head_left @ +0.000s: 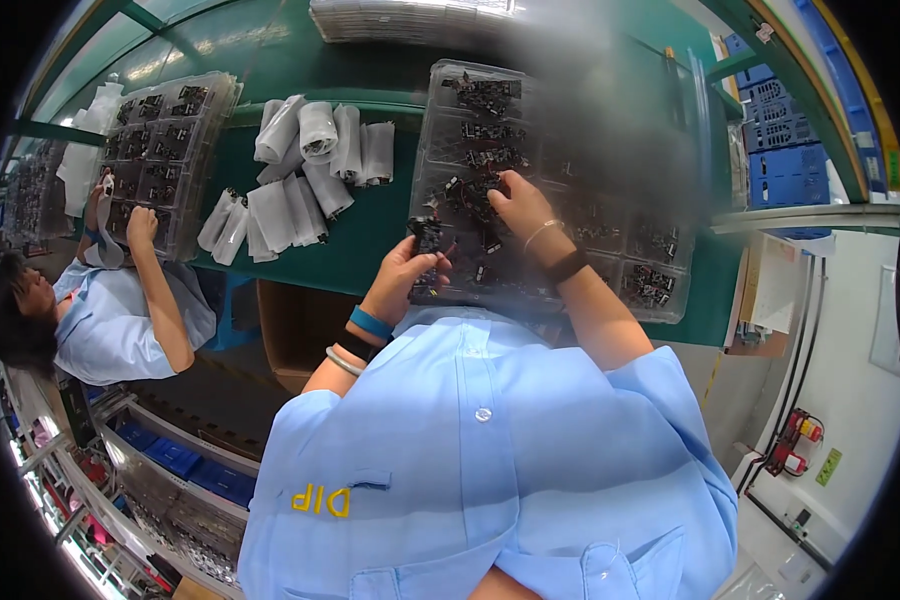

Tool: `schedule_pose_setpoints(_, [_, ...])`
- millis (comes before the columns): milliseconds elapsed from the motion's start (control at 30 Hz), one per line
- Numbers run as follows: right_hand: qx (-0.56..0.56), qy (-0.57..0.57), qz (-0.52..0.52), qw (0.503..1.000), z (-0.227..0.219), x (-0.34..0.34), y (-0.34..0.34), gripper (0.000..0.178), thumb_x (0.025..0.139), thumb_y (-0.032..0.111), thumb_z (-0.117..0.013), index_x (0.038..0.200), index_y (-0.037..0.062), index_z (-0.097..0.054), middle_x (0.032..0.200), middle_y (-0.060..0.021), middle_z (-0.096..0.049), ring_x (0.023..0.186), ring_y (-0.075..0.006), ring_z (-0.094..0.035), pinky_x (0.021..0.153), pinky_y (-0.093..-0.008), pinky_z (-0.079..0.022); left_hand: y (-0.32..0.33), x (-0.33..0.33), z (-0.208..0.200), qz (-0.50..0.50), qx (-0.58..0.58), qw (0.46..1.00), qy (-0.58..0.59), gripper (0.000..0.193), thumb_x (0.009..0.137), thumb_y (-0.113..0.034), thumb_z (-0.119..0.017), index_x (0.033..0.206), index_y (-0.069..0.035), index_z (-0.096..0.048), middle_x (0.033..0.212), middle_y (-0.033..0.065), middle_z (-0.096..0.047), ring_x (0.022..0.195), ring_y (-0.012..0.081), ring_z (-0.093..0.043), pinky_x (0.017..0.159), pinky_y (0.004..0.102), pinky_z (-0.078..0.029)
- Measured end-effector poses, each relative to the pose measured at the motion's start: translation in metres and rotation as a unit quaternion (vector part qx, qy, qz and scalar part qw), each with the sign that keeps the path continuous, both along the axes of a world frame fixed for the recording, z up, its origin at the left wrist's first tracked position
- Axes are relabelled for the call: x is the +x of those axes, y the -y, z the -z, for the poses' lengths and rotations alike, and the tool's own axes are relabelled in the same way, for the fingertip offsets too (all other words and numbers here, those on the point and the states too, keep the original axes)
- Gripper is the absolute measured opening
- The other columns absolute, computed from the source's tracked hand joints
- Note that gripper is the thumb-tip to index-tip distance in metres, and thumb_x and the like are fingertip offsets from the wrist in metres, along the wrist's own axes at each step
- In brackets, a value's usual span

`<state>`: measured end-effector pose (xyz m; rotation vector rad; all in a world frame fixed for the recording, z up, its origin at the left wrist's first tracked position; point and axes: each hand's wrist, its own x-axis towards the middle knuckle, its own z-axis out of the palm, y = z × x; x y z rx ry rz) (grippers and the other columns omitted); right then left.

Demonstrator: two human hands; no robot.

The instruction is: The person removes a circuit board from a foam pouch, sorts circuit boards into a plastic tray, and then packages a circuit board into a foam pouch before placing it in a box.

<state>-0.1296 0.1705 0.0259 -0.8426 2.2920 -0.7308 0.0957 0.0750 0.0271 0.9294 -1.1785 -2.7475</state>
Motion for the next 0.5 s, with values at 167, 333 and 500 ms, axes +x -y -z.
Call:
schedule_pose_setpoints(167, [0.030,-0.166,-0.072,0.983,-0.024,0.041,-0.001,0.048,0.082,0.030,-0.061,0.123,0.0057,-0.050,0.114,-0.0183,-0.061,0.100,-0.0336,-0.061,0.083,-0.0406,-0.050,0.000,0.003,-0.002,-0.084,0.039,0.996,-0.014,0.032,0.087,-0.008,-0.055,0.119,-0.006,-0.050,0.099,0.0117,-0.062,0.084,0.0214,-0.064,0.069,0.0345,-0.055])
schedule_pose_setpoints(333, [0.027,-0.203,-0.075,0.976,-0.008,0.048,-0.007,0.051,0.081,0.028,-0.063,0.124,0.0054,-0.049,0.117,-0.0181,-0.058,0.101,-0.0340,-0.060,0.084,-0.0413,-0.050,-0.005,0.000,-0.004,-0.110,0.055,0.992,-0.033,0.031,0.087,-0.009,-0.054,0.117,-0.007,-0.050,0.103,0.0128,-0.062,0.086,0.0232,-0.065,0.072,0.0372,-0.055])
schedule_pose_setpoints(500, [-0.118,-0.110,0.042,0.986,0.000,0.033,-0.020,0.051,0.079,0.024,-0.064,0.124,0.0047,-0.049,0.115,-0.0176,-0.059,0.099,-0.0346,-0.061,0.085,-0.0417,-0.049,-0.010,-0.007,-0.005,-0.115,0.046,0.991,-0.045,0.034,0.087,-0.011,-0.057,0.120,-0.006,-0.049,0.106,0.0126,-0.061,0.089,0.0251,-0.063,0.075,0.0387,-0.055])
